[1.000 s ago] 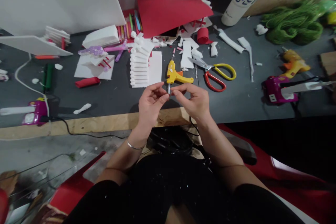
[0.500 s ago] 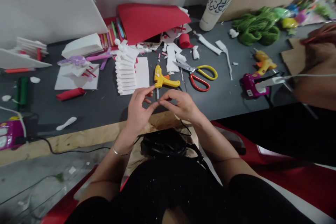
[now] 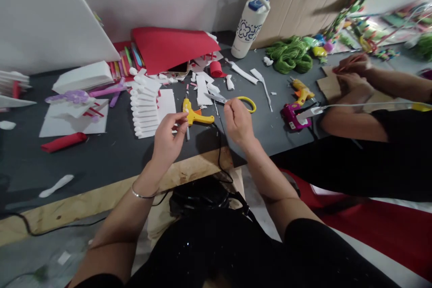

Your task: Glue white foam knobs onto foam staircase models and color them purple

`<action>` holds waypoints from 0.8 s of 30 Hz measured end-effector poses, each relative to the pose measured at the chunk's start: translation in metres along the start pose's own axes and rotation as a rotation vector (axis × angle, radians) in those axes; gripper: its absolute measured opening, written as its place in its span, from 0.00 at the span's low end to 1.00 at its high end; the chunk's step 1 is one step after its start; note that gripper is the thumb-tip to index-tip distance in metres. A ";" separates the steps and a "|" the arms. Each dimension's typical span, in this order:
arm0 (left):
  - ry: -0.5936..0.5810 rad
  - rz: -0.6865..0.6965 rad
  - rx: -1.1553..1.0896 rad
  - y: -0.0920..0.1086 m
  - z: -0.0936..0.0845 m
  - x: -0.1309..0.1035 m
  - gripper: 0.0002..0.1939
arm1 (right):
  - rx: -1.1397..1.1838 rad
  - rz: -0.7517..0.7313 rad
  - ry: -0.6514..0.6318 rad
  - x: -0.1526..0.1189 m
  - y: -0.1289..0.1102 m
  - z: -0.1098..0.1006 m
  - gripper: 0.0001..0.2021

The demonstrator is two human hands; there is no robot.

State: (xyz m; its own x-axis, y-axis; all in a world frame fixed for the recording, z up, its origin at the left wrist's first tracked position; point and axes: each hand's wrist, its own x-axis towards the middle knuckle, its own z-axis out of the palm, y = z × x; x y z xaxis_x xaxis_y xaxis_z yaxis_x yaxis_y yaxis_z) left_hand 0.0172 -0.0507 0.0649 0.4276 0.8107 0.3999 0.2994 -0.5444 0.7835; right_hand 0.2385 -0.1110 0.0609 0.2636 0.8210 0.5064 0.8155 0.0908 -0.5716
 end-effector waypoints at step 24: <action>0.109 0.170 0.488 -0.014 -0.026 -0.055 0.13 | -0.709 0.449 -0.138 0.061 0.078 0.011 0.10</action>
State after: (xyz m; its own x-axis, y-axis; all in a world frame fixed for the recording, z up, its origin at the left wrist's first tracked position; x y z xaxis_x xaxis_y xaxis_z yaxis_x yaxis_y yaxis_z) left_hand -0.0327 -0.0823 0.0441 0.4219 0.7055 0.5694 0.6069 -0.6863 0.4007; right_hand 0.3126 -0.0479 0.0404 0.6115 0.7603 0.2191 0.7908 -0.5968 -0.1361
